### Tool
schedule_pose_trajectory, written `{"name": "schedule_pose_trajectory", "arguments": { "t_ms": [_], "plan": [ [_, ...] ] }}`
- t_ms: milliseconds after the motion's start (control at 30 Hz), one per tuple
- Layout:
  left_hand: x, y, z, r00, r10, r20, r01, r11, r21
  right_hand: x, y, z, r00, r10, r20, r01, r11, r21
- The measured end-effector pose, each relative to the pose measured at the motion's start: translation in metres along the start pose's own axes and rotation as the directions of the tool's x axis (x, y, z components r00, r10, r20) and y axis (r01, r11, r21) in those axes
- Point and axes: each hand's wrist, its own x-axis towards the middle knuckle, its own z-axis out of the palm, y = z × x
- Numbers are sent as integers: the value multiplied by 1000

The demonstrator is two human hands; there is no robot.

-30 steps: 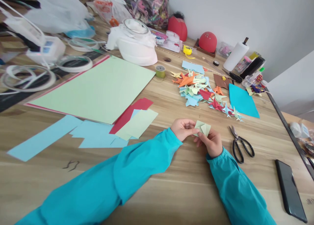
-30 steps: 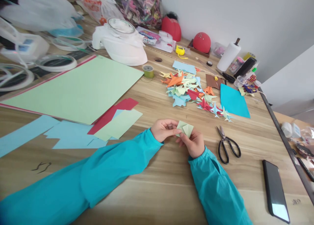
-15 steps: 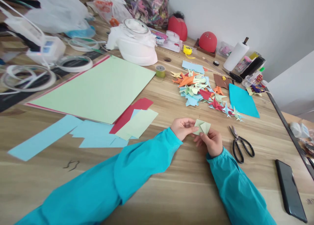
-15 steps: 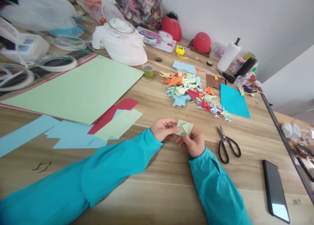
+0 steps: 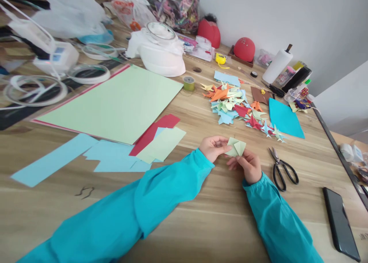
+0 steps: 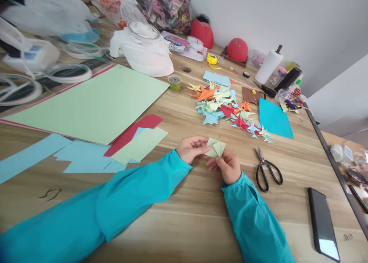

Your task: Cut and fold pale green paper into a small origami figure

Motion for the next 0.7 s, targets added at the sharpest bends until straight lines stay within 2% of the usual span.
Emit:
{"name": "schedule_pose_trajectory", "arguments": {
  "t_ms": [300,567,700],
  "plan": [
    [2,-1,0,997,28,-71,-29,999,-18,-3,6,-5,1000,10,-17,-7,987,163],
    [4,-3,-1,994,51,-92,-54,998,-28,-1,2,2,995,60,-83,-57,998,36],
    [5,-4,-1,987,76,-143,-87,993,-74,-2,5,1,995,59,-82,-55,997,59]
  ]
}}
